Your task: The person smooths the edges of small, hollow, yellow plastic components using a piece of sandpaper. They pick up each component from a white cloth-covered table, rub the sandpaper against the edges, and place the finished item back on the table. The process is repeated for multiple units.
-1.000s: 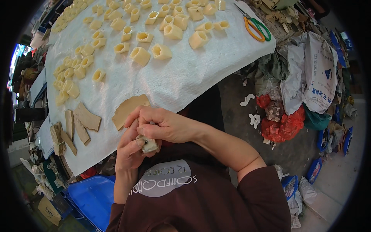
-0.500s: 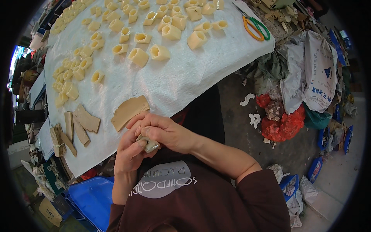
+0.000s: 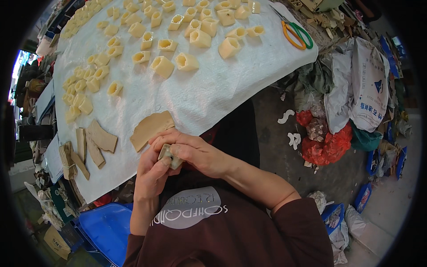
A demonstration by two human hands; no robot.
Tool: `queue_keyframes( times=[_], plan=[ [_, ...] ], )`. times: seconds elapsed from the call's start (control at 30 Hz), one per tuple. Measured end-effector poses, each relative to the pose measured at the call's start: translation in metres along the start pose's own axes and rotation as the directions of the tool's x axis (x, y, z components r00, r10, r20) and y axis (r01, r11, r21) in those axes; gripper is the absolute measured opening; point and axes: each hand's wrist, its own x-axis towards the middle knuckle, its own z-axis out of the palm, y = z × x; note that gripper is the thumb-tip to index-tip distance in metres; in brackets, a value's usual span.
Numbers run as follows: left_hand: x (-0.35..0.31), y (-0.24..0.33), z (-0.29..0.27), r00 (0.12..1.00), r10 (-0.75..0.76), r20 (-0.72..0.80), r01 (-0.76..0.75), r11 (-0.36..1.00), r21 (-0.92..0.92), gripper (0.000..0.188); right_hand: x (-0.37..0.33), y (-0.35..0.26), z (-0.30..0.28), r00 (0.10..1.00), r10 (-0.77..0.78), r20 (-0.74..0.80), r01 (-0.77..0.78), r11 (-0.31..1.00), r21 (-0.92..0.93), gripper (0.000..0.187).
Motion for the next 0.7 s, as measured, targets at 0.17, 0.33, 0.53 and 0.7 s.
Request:
queue_keyframes(
  times=[0.17, 0.33, 0.53, 0.7],
  plan=[
    [0.001, 0.003, 0.01, 0.991, 0.129, -0.025, -0.126, 0.988, 0.086, 0.038, 0.006, 0.005, 0.002, 0.967, -0.249, 0.045, 0.25, 0.914, -0.32, 0.034],
    [0.005, 0.002, 0.02, 0.977, 0.053, -0.209, -0.088, 0.983, -0.161, 0.035, 0.011, -0.003, 0.003, 0.989, -0.149, 0.019, 0.149, 0.952, -0.266, 0.036],
    [0.001, -0.01, 0.022, 0.939, 0.175, -0.297, -0.219, 0.968, -0.12, 0.035, 0.007, 0.002, 0.009, 0.995, -0.095, -0.04, 0.092, 0.993, -0.079, 0.037],
    [0.003, -0.013, 0.031, 0.893, 0.26, -0.367, -0.284, 0.959, -0.014, 0.044, 0.015, 0.009, 0.014, 0.909, -0.417, 0.007, 0.352, 0.758, -0.549, 0.036]
  ],
)
